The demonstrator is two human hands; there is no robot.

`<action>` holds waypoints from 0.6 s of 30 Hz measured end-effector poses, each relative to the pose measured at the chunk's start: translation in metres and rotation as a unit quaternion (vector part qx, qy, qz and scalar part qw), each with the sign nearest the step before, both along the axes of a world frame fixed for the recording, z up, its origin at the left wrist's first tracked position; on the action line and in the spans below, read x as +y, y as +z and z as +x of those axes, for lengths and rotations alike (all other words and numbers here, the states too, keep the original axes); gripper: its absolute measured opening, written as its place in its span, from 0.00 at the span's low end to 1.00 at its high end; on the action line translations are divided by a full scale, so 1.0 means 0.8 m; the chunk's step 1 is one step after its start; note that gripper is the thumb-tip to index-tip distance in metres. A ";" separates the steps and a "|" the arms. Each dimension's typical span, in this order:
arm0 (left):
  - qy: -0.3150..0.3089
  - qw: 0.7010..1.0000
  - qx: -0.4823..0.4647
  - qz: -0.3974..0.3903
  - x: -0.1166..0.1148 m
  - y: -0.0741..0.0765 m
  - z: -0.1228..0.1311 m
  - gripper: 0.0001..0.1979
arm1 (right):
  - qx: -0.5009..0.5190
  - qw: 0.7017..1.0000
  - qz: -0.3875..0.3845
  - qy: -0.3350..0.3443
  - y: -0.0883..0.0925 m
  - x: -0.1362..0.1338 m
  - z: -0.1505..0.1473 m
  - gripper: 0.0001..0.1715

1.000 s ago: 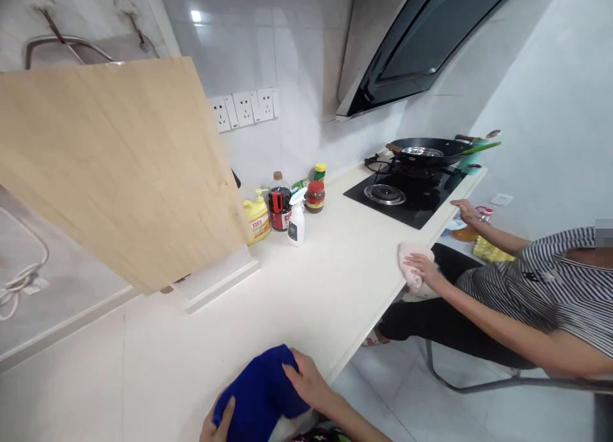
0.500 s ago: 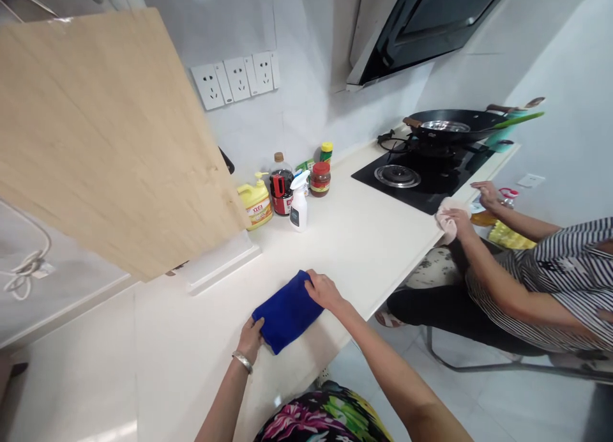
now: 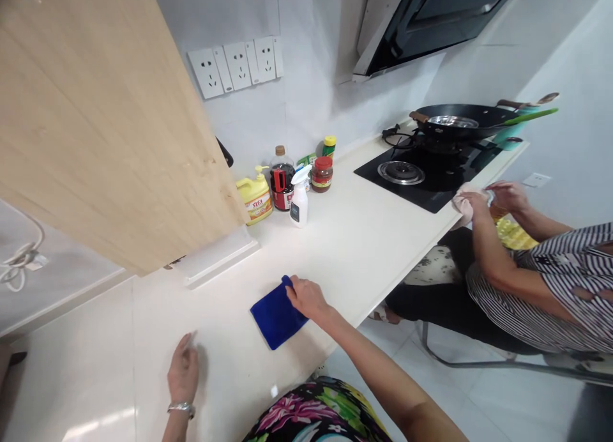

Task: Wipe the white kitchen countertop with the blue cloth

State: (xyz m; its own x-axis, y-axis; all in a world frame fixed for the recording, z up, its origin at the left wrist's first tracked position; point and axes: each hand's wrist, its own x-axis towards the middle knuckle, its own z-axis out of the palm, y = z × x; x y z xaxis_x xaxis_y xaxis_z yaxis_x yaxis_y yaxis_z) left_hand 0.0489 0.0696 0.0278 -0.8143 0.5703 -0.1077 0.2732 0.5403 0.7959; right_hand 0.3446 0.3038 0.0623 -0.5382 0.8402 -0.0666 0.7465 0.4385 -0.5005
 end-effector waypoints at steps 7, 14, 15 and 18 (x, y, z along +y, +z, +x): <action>0.023 0.975 0.191 -0.107 -0.035 -0.028 -0.005 0.31 | 0.077 0.995 0.032 0.051 -0.013 -0.032 -0.032 0.25; 0.049 0.960 0.211 -0.180 -0.021 -0.016 0.016 0.32 | 0.013 0.975 0.158 0.158 -0.059 -0.075 -0.069 0.38; 0.048 0.959 0.214 -0.181 -0.022 -0.018 0.014 0.32 | 0.008 0.973 0.162 0.161 -0.064 -0.076 -0.065 0.40; 0.047 0.957 0.224 -0.181 -0.020 -0.025 0.007 0.33 | 0.011 0.971 0.169 0.168 -0.075 -0.061 -0.030 0.41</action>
State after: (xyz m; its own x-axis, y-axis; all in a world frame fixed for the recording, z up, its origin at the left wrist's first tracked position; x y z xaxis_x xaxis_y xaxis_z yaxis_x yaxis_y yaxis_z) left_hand 0.0542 0.0533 0.0082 -0.8711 0.4832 0.0877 0.4792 0.7973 0.3669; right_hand 0.3209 0.2549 0.0025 -0.7841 0.5886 0.1967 0.5233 0.7974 -0.3005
